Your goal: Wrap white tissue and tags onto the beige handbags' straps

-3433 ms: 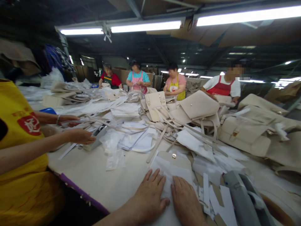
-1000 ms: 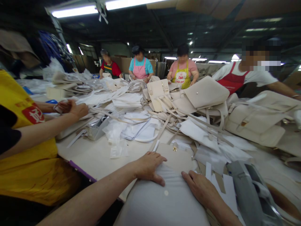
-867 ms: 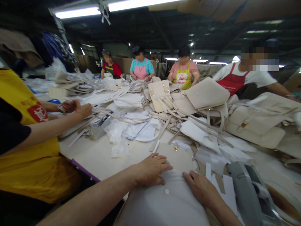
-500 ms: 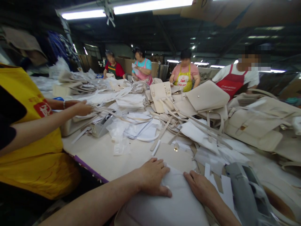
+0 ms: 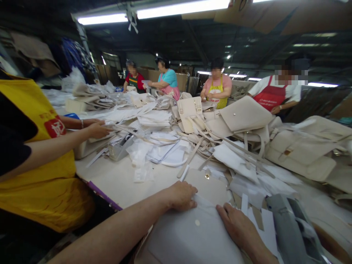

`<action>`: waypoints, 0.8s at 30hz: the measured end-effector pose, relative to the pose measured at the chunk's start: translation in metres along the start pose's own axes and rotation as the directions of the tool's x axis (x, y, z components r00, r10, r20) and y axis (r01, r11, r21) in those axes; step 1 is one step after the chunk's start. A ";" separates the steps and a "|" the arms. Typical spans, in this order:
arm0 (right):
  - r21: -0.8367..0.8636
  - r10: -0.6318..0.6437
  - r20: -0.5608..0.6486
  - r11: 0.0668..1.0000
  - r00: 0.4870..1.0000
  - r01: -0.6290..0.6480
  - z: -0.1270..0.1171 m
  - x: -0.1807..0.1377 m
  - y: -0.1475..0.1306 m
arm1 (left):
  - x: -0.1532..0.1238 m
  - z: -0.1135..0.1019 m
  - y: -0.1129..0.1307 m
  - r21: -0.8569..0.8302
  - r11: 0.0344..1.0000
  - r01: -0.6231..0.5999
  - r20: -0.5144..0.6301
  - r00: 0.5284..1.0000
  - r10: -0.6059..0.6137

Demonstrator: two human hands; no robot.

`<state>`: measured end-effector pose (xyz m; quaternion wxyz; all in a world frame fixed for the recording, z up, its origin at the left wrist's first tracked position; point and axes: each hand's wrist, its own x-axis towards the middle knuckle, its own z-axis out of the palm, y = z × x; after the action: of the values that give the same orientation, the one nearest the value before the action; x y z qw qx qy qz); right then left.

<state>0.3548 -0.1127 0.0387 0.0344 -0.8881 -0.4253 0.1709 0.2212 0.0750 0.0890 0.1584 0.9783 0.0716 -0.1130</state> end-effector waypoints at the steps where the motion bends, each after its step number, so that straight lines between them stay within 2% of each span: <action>1: 0.013 0.017 -0.004 1.000 1.000 -0.017 0.001 0.000 0.000 | 0.004 -0.003 -0.002 0.008 1.000 -0.008 0.019 1.000 0.008; 4: 0.022 0.025 -0.019 0.999 1.000 -0.025 0.000 0.000 -0.002 | 0.017 -0.012 -0.007 -0.036 0.999 -0.006 0.117 0.993 0.010; 9: -0.011 0.043 -0.007 0.999 0.999 -0.043 -0.004 -0.004 -0.005 | 0.036 -0.021 -0.021 -0.113 0.993 0.039 0.300 0.954 -0.003; 14: 0.005 0.038 -0.031 0.999 0.999 -0.038 -0.001 -0.004 -0.003 | 0.035 -0.017 -0.038 -0.228 0.969 0.096 0.347 0.938 -0.011; 17: 0.025 0.047 -0.038 0.999 0.998 -0.046 0.001 -0.002 -0.003 | 0.025 -0.014 -0.035 -0.122 0.986 0.112 0.265 0.961 -0.077; 19: 0.010 0.042 -0.026 0.999 0.999 -0.042 0.000 -0.003 -0.004 | 0.017 -0.012 -0.025 0.009 0.998 0.068 0.117 0.991 -0.069; 21: -0.016 0.027 -0.014 1.000 1.000 -0.027 -0.002 -0.003 -0.004 | 0.007 -0.010 -0.011 0.113 0.993 -0.040 -0.041 0.998 0.045; 22: -0.025 0.018 -0.013 1.000 1.000 -0.018 -0.003 -0.004 -0.004 | 0.003 -0.008 -0.004 0.143 0.984 -0.103 -0.084 0.990 0.116; 24: -0.022 0.012 -0.013 1.000 1.000 -0.013 -0.003 -0.004 -0.005 | -0.007 -0.001 0.008 0.152 0.967 -0.202 -0.072 0.974 0.215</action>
<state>0.3503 -0.1124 0.0436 0.0262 -0.8922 -0.4214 0.1604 0.2167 0.0668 0.0945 0.0951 0.9932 -0.0332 -0.0575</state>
